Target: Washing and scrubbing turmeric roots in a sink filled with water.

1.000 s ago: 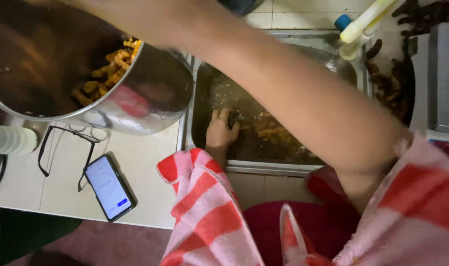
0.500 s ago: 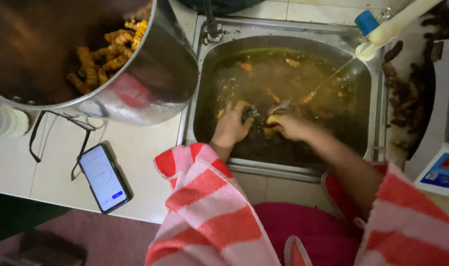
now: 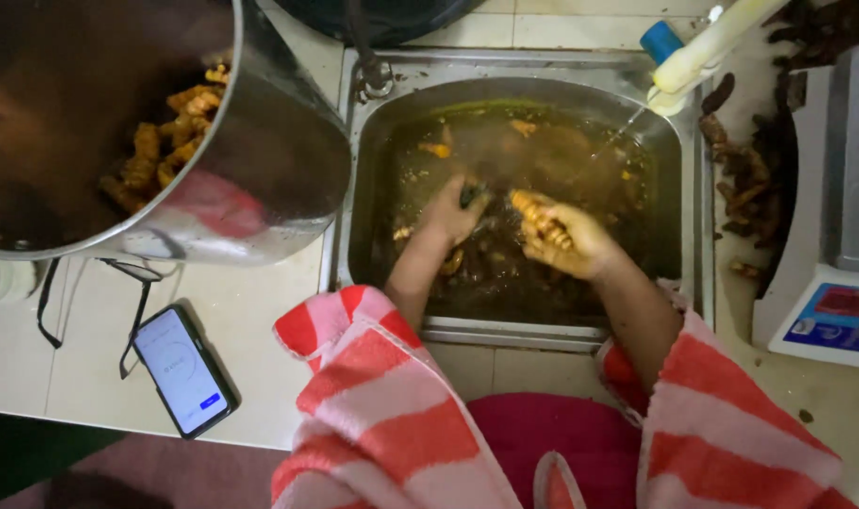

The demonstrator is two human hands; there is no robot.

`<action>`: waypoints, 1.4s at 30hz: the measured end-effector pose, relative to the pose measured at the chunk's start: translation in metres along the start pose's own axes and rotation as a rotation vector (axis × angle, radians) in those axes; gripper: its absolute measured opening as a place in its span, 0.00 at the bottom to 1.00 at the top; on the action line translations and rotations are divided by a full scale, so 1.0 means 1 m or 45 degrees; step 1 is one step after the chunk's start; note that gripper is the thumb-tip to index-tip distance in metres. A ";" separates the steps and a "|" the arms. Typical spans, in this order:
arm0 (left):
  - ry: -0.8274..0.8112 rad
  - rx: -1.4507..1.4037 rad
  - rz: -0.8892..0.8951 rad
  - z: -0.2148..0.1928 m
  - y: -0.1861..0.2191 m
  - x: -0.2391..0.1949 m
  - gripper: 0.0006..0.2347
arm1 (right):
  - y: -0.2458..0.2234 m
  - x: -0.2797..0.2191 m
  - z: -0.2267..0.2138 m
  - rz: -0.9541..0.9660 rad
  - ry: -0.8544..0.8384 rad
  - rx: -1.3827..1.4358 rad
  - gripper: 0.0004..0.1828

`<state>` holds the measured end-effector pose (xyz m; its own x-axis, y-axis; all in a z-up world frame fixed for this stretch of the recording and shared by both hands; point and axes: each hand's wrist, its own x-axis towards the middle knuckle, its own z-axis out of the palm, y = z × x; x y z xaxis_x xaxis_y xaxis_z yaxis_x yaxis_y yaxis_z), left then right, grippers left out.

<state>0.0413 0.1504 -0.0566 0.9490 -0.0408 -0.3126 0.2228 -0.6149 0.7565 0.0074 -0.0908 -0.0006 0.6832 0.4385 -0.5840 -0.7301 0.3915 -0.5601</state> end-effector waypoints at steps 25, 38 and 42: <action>-0.145 0.321 0.646 0.066 0.154 -0.079 0.13 | 0.017 0.036 -0.042 -0.347 -0.290 0.680 0.13; -0.045 0.379 0.540 0.083 0.121 -0.057 0.17 | 0.020 0.016 -0.042 -0.495 -0.273 0.461 0.22; 0.113 0.368 0.335 0.057 0.122 -0.020 0.14 | 0.010 0.037 -0.039 -0.448 -0.437 0.628 0.22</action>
<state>0.0371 0.0308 0.0092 0.9836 -0.1661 -0.0696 -0.0903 -0.7890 0.6077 0.0261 -0.1020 -0.0501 0.8959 0.4173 -0.1526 -0.4443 0.8433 -0.3023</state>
